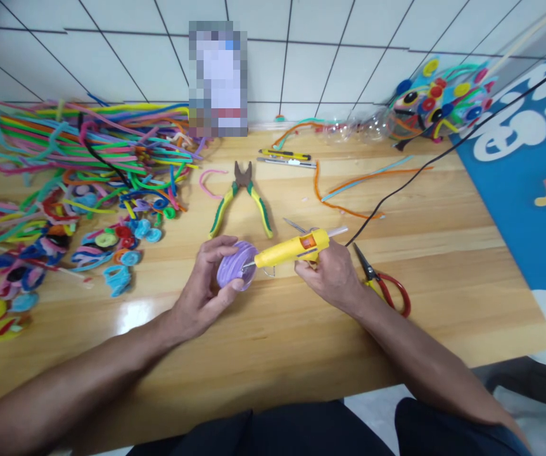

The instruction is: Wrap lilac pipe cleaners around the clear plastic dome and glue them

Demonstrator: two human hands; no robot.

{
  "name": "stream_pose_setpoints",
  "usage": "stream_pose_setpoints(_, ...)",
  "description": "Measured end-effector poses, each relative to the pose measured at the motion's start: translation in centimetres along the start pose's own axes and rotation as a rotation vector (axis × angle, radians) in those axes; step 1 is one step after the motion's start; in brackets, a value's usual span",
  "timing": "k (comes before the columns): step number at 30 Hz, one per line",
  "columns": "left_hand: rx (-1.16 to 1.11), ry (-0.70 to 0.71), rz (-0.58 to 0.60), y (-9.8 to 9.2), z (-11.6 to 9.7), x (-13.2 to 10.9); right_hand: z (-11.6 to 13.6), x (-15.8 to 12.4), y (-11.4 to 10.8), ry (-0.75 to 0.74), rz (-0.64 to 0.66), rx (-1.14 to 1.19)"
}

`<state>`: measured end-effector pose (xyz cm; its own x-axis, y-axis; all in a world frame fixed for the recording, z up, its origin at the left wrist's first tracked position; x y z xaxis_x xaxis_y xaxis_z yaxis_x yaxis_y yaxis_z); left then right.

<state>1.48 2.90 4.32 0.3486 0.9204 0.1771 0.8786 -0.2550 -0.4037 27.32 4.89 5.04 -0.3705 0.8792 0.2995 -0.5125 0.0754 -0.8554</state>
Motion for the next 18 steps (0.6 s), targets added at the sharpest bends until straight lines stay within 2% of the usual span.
stream_pose_setpoints(8, -0.001, 0.001, 0.004, 0.0, 0.0, 0.0, 0.0, -0.2, 0.1, -0.016, -0.026, -0.029)
stream_pose_setpoints(13, -0.009, 0.003, 0.006, 0.0, 0.1, 0.1, -0.4, -0.2, -0.1, 0.087, -0.078, -0.002)
stream_pose_setpoints(16, 0.002, 0.006, -0.007, 0.0, 0.3, 0.1, -0.3, -0.1, -1.1, 0.148, -0.139, 0.08)
stream_pose_setpoints(18, 0.011, 0.007, -0.022, 0.0, 0.5, 0.1, -0.6, 0.1, -2.5, 0.195, -0.223, 0.132)
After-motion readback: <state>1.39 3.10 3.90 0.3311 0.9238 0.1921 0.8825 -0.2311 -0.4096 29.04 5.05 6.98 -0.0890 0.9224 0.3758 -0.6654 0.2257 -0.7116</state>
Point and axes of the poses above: each hand's wrist, its own x-axis towards the middle knuckle, its own y-axis out of the palm, z = x × y, the point moved 6 cm from there along x, towards the middle knuckle, and after that the axes turned 14 degrees about -y, right-handed, at the moved point
